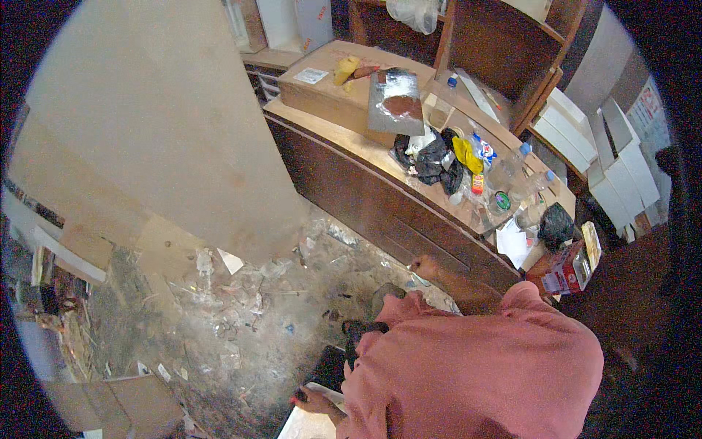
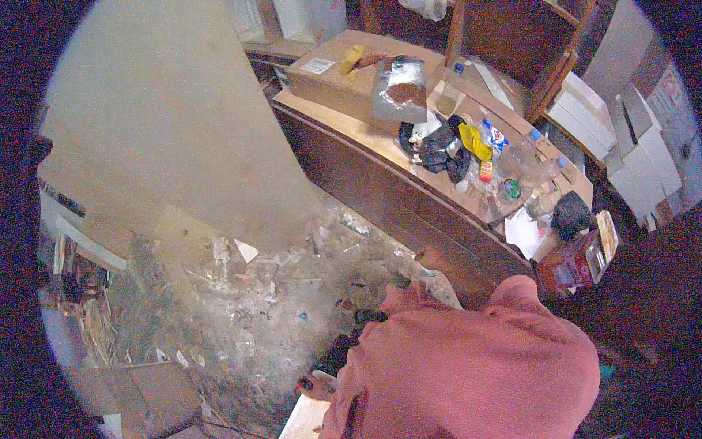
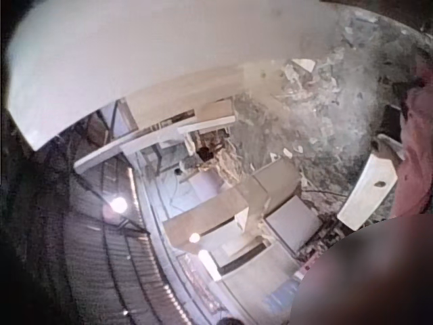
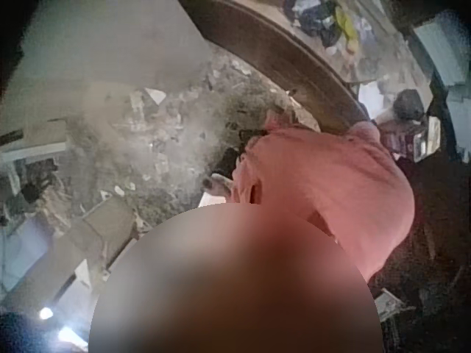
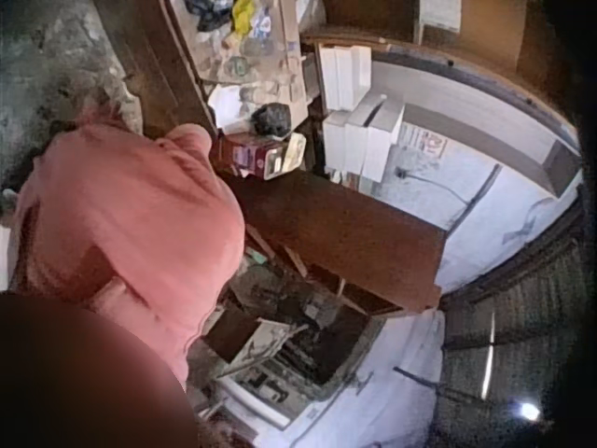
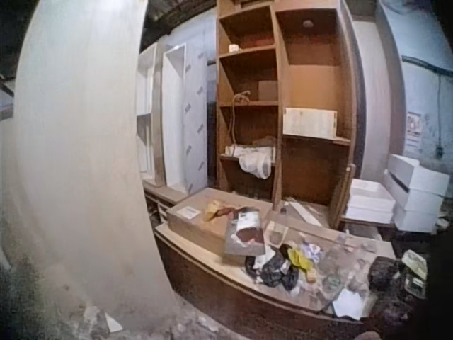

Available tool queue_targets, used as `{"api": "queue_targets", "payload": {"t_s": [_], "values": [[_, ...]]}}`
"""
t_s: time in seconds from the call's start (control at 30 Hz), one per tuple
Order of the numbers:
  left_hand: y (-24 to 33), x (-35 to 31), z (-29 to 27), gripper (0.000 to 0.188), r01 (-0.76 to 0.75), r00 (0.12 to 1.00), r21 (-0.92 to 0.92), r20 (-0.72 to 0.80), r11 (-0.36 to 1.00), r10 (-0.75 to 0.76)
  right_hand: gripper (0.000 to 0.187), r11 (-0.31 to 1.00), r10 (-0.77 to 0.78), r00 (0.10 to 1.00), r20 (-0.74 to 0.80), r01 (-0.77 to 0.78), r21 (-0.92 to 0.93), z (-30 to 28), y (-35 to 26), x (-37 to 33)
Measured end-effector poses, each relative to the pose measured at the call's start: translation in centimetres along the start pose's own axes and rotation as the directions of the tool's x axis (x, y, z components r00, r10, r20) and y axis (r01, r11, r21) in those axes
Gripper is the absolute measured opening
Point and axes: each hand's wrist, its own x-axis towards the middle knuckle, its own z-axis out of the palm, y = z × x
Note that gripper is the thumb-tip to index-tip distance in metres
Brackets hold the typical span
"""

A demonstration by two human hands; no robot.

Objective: The person applies white tape along the edges of two black-and-white furniture pieces. They tear off pieces of tape, align them along the edges, and press them down. The person also briefly wipes a surface with a white cloth.

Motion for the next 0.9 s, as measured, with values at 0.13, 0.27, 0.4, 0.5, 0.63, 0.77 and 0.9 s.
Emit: {"api": "queue_targets", "payload": {"t_s": [0.13, 0.27, 0.4, 0.5, 0.63, 0.77, 0.9], "values": [[6.1, 2.6, 6.7, 0.059, -0.329, 0.818, 0.184, 0.545, 0.926, 0.183, 0.02, 0.998, -0.033, 0.998, -0.055, 0.036, 0.058, -0.4, -0.7, 0.8], [11.6, 3.9, 17.0, 0.048, -0.378, 0.735, 0.123, 0.642, 0.918, 0.217, 0.015, 0.967, 0.06, 0.992, -0.112, -0.03, 0.253, -1.3, -0.3, 1.7], [16.1, 2.8, 26.8, 0.04, -0.394, 0.527, -0.158, 0.768, 0.906, 0.363, 0.015, 0.793, 0.144, 0.982, -0.124, -0.04, 0.608, -3.8, -1.8, 2.1], [20.0, 0.5, 32.7, 0.036, -0.553, 0.313, -0.149, 0.875, 0.82, 0.37, 0.018, 0.673, 0.23, 0.964, -0.131, -0.06, 0.737, -6.0, -4.3, 3.1], [24.6, -4.6, 40.1, 0.03, -0.52, 0.156, -0.235, 0.919, 0.821, 0.363, 0.02, 0.67, 0.212, 0.938, -0.274, 0.064, 0.74, -9.6, -6.8, 6.4], [29.3, -10.1, 49.0, 0.029, -0.403, 0.011, -0.263, 0.956, 0.877, 0.292, 0.026, 0.768, 0.222, 0.906, -0.362, 0.066, 0.637, -14.1, -9.1, 9.8], [36.9, -15.0, 56.4, 0.032, -0.437, -0.117, -0.469, 0.876, 0.768, 0.469, 0.029, 0.871, 0.079, 0.879, -0.471, 0.169, 0.461, -18.1, -10.3, 9.8]]}}
